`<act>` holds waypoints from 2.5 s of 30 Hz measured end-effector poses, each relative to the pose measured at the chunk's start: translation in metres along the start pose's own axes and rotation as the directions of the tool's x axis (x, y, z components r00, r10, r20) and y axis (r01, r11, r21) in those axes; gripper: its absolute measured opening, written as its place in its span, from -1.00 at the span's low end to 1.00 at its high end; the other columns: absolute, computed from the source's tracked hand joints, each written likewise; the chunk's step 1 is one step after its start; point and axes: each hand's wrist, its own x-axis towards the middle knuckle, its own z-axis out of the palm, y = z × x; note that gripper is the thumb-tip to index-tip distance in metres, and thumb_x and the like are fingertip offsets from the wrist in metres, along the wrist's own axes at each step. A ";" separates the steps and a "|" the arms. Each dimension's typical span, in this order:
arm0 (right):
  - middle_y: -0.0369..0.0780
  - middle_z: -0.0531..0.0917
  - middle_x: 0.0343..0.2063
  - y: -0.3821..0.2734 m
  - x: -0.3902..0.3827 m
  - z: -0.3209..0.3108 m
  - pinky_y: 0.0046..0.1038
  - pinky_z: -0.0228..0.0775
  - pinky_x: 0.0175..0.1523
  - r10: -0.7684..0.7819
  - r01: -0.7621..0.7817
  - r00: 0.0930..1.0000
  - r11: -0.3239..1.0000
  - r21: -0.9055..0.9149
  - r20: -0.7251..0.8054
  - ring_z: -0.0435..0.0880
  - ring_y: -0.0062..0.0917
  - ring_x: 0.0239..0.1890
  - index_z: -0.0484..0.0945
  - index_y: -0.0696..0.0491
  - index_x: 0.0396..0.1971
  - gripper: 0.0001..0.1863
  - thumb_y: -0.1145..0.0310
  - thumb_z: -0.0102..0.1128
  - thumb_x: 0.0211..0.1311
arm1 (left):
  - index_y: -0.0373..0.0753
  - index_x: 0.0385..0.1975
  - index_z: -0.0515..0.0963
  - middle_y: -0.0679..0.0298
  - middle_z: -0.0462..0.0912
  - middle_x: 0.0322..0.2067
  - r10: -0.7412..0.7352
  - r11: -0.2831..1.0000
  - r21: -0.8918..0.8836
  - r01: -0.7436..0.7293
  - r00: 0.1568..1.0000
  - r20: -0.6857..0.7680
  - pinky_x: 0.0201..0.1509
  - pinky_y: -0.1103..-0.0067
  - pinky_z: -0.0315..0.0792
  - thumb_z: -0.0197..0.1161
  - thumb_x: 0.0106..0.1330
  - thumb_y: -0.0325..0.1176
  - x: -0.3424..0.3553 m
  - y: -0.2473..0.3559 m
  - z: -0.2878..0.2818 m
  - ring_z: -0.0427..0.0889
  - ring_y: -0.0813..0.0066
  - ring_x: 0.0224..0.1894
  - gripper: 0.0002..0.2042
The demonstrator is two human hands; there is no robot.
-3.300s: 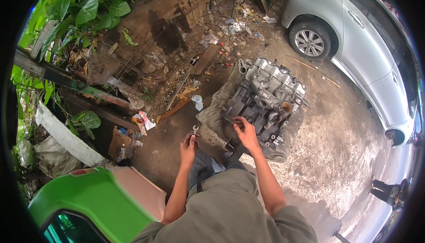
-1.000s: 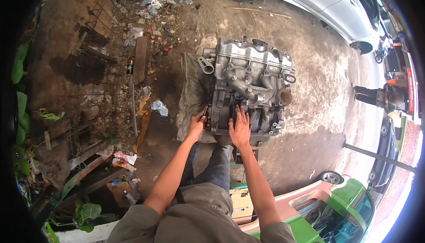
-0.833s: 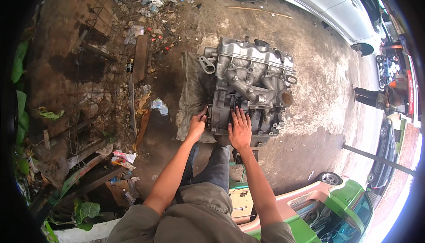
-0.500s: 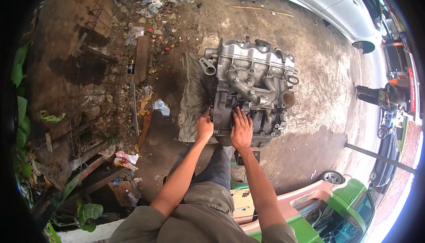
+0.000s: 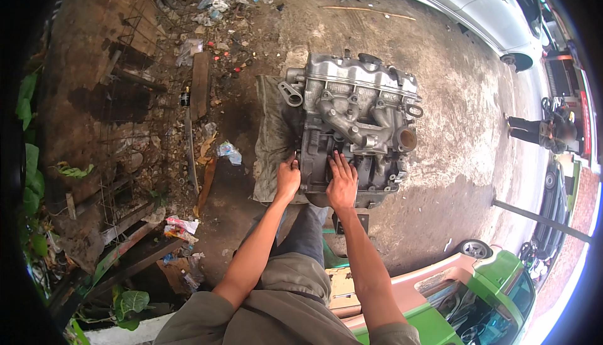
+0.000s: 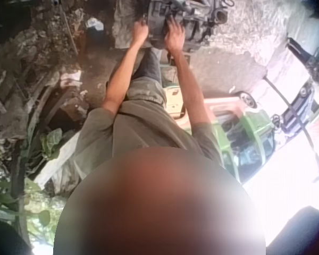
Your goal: The person uses a wrench to loosen and remove bolts from a car engine block resting on a stand. They place the removed bolts on a nearby cardboard box and continue working on different sections of the engine.
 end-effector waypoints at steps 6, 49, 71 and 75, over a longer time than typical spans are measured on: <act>-0.18 0.40 0.40 0.000 0.000 0.002 -0.14 0.10 0.49 0.003 -0.002 1.000 1.000 0.025 -0.018 0.30 -0.30 0.47 0.47 0.08 0.24 -0.34 0.66 0.05 0.01 | -0.35 -0.07 0.66 -0.28 0.67 -0.25 -0.080 0.997 -0.024 0.078 0.995 -0.055 -0.08 0.12 0.48 0.04 0.41 -0.38 0.005 0.002 0.006 0.63 -0.29 -0.09 -0.72; -0.23 0.38 0.42 0.002 -0.002 0.002 -0.13 0.13 0.46 0.015 -0.014 1.000 0.999 0.050 -0.022 0.31 -0.31 0.46 0.48 0.06 0.25 -0.31 0.62 0.12 -0.02 | -0.38 0.12 0.54 0.10 0.61 -0.15 0.271 0.941 -0.246 -0.231 0.952 0.143 -0.04 0.38 0.47 0.23 0.29 -0.39 0.009 -0.020 0.002 0.58 0.36 -0.15 -0.60; -0.21 0.38 0.42 0.002 -0.001 0.002 -0.14 0.10 0.48 0.032 -0.031 0.999 0.996 0.083 -0.007 0.29 -0.31 0.47 0.47 0.07 0.23 -0.31 0.63 0.14 -0.06 | -0.38 -0.25 0.59 0.17 0.73 -0.31 -0.002 0.533 -0.846 -0.025 1.000 -0.031 -0.27 0.48 0.69 0.41 0.30 -0.53 0.029 -0.018 -0.023 0.76 0.34 -0.38 -0.87; -0.22 0.38 0.41 0.001 -0.002 0.002 -0.14 0.11 0.48 0.025 -0.023 0.999 0.996 0.081 -0.022 0.29 -0.31 0.47 0.48 0.07 0.22 -0.31 0.63 0.15 -0.07 | -0.40 -0.22 0.62 0.14 0.74 -0.29 0.036 0.663 -0.744 -0.082 0.996 -0.078 -0.15 0.48 0.69 0.40 0.30 -0.54 0.021 -0.027 -0.026 0.77 0.34 -0.29 -0.87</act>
